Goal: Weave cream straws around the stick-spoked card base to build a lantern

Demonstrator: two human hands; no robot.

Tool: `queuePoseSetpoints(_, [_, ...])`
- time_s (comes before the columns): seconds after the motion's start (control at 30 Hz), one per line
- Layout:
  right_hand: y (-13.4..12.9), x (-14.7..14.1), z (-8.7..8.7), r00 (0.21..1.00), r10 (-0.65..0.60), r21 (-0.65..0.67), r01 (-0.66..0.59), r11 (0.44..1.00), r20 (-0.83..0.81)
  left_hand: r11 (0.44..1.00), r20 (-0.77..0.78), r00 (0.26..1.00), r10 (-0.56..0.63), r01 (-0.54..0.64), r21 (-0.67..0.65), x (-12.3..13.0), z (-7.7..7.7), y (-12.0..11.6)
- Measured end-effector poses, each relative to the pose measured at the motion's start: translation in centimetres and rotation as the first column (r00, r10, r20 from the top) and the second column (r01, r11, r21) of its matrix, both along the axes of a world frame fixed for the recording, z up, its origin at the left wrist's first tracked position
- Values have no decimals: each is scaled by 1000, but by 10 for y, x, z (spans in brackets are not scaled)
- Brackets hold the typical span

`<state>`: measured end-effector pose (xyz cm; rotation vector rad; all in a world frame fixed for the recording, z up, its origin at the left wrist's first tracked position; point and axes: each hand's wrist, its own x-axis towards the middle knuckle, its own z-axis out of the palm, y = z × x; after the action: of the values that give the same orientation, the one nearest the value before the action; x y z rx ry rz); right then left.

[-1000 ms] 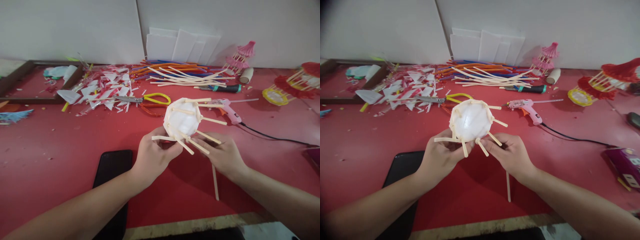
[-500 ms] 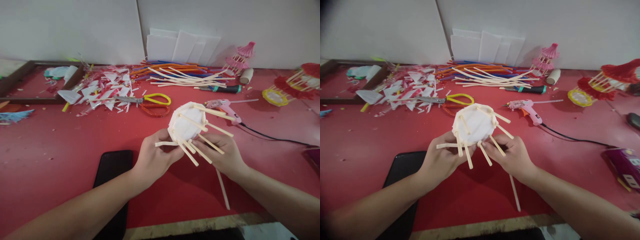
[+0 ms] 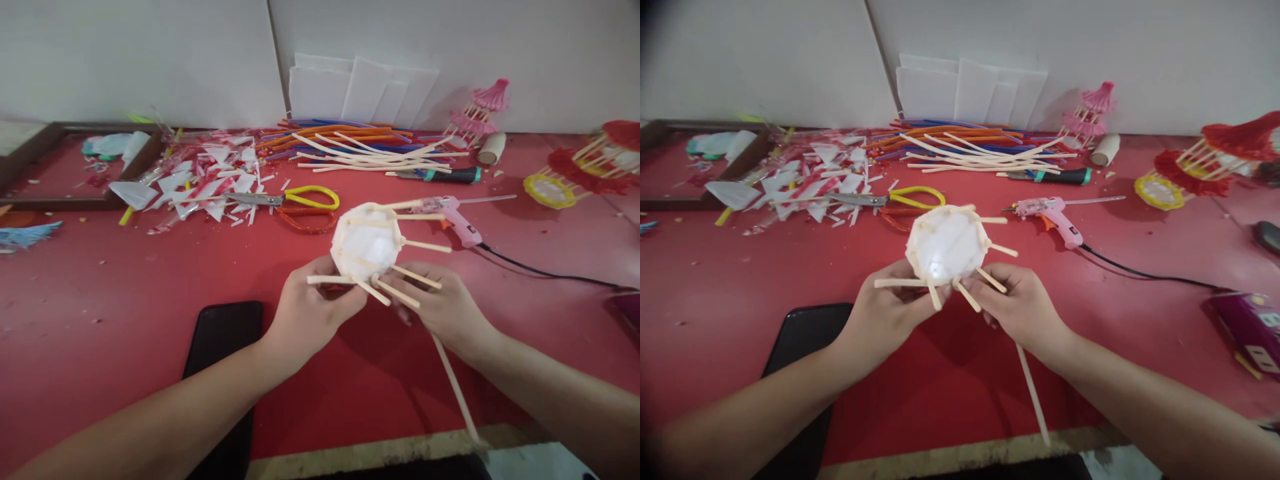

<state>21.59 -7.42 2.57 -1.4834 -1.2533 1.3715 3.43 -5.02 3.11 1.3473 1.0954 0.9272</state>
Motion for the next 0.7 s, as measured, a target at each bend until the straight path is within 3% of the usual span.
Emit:
queuePoseSetpoints(0.07, [-2,-2,1,997,-28,140,18,990,69,996,76,997,33,-27,-80,1,-2,2])
queuePoseSetpoints(0.13, [-4,-4,2,978,-58,349,-16,937,201,987,174,983,56,-28,-161,1,-6,4])
queuePoseSetpoints(0.2, [-6,-4,3,924,-104,564,-132,815,367,977,242,968,62,-9,-213,2,-10,5])
queuePoseSetpoints(0.27, [-7,-4,2,850,-172,698,-274,662,498,973,253,966,60,1,-232,2,-12,5])
queuePoseSetpoints(0.3, [-7,-4,1,815,-205,728,-333,600,541,972,234,971,57,0,-234,2,-11,4])
queuePoseSetpoints(0.37, [-7,-4,0,755,-258,743,-413,527,603,974,173,984,51,-11,-224,2,-9,3])
queuePoseSetpoints(0.57, [-6,-1,-1,637,-337,712,-536,453,694,988,66,997,48,-38,-147,0,-7,2])
queuePoseSetpoints(0.7, [0,6,3,616,-306,688,-627,366,725,960,203,978,46,13,-280,0,-13,3])
